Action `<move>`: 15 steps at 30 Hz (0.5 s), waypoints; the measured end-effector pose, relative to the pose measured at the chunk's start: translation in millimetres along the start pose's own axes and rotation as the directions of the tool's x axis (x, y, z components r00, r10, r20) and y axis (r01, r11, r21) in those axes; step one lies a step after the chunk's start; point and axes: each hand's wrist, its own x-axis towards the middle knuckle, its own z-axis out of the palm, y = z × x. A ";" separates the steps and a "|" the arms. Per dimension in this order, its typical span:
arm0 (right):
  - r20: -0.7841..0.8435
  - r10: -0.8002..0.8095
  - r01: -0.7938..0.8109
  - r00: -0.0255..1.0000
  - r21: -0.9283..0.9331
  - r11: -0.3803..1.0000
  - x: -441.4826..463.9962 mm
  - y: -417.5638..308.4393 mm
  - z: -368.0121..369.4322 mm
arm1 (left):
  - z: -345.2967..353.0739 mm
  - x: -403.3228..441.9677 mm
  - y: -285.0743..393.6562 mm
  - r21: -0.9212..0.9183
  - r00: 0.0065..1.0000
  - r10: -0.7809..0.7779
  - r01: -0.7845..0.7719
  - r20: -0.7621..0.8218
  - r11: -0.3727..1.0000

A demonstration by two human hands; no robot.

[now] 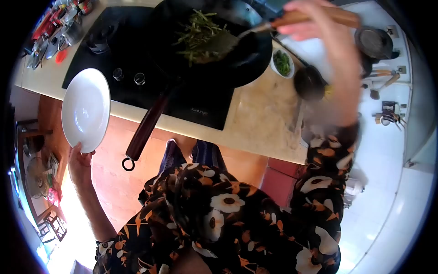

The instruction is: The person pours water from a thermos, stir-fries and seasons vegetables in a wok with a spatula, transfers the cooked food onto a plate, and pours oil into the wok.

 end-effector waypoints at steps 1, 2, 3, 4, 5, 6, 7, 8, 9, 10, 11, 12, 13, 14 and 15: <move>0.054 -0.076 0.080 0.996 -0.076 0.994 -3.9 -5.1 -22.6 | -2.2 -2.8 -0.4 0.007 1.000 0.003 -0.003 -0.014 1.000; 0.126 -0.022 0.041 0.992 -0.156 0.987 -4.8 -14.9 -36.3 | -3.7 -4.5 -2.2 0.011 1.000 0.008 -0.008 -0.025 1.000; 0.188 0.034 0.011 0.982 -0.235 0.972 -6.4 -22.2 -44.5 | -5.1 -7.3 -4.5 0.005 1.000 0.002 -0.002 -0.024 1.000; 0.187 0.035 0.012 0.982 -0.241 0.970 -6.2 -19.3 -44.0 | -6.4 -9.1 -5.6 -0.006 0.999 -0.005 0.004 -0.050 1.000; 0.174 0.040 0.000 0.984 -0.223 0.975 -2.8 -10.6 -40.3 | -7.0 -9.6 -6.1 -0.019 0.997 -0.009 0.007 -0.077 1.000; 0.160 0.040 -0.006 0.986 -0.203 0.979 2.0 -0.3 -36.2 | -5.6 -10.3 -6.3 -0.029 0.997 -0.004 0.002 -0.077 1.000; 0.088 0.040 -0.031 0.995 -0.098 0.995 7.7 11.5 -24.6 | -3.3 -11.5 -6.0 -0.037 0.996 -0.010 0.007 -0.085 0.999; 0.058 0.018 -0.018 0.998 -0.015 1.000 20.3 31.7 -15.3 | -2.0 -11.5 -4.8 -0.040 0.996 -0.017 0.013 -0.093 0.999; 0.025 -0.002 0.001 1.000 0.072 0.997 32.3 47.1 -9.8 | -1.4 -13.0 -4.8 -0.042 0.996 -0.007 0.003 -0.092 0.999; 0.020 -0.008 0.006 1.000 0.076 0.997 42.6 50.9 -5.1 | -0.8 -12.5 -4.3 -0.027 0.998 -0.004 0.002 -0.069 1.000; 0.030 -0.107 0.103 0.994 0.119 0.988 50.4 53.9 1.4 | -0.6 -12.0 -3.1 -0.008 0.999 -0.002 0.002 -0.046 1.000; 0.035 -0.203 0.195 0.978 0.164 0.967 54.1 54.8 8.7 | 0.5 -11.3 -1.6 -0.001 0.999 0.005 -0.005 -0.047 1.000; 0.030 -0.206 0.198 0.978 0.172 0.965 53.4 50.5 16.4 | 3.0 -11.1 -1.2 0.001 0.999 0.012 -0.012 -0.052 1.000; 0.160 -0.298 0.274 0.941 0.158 0.949 51.1 42.2 24.0 | 5.8 -11.1 -0.3 0.003 0.998 0.019 -0.019 -0.058 1.000; 0.287 -0.377 0.346 0.881 0.154 0.925 46.0 34.5 30.6 | 9.4 -12.6 1.7 0.010 0.998 0.025 -0.025 -0.058 1.000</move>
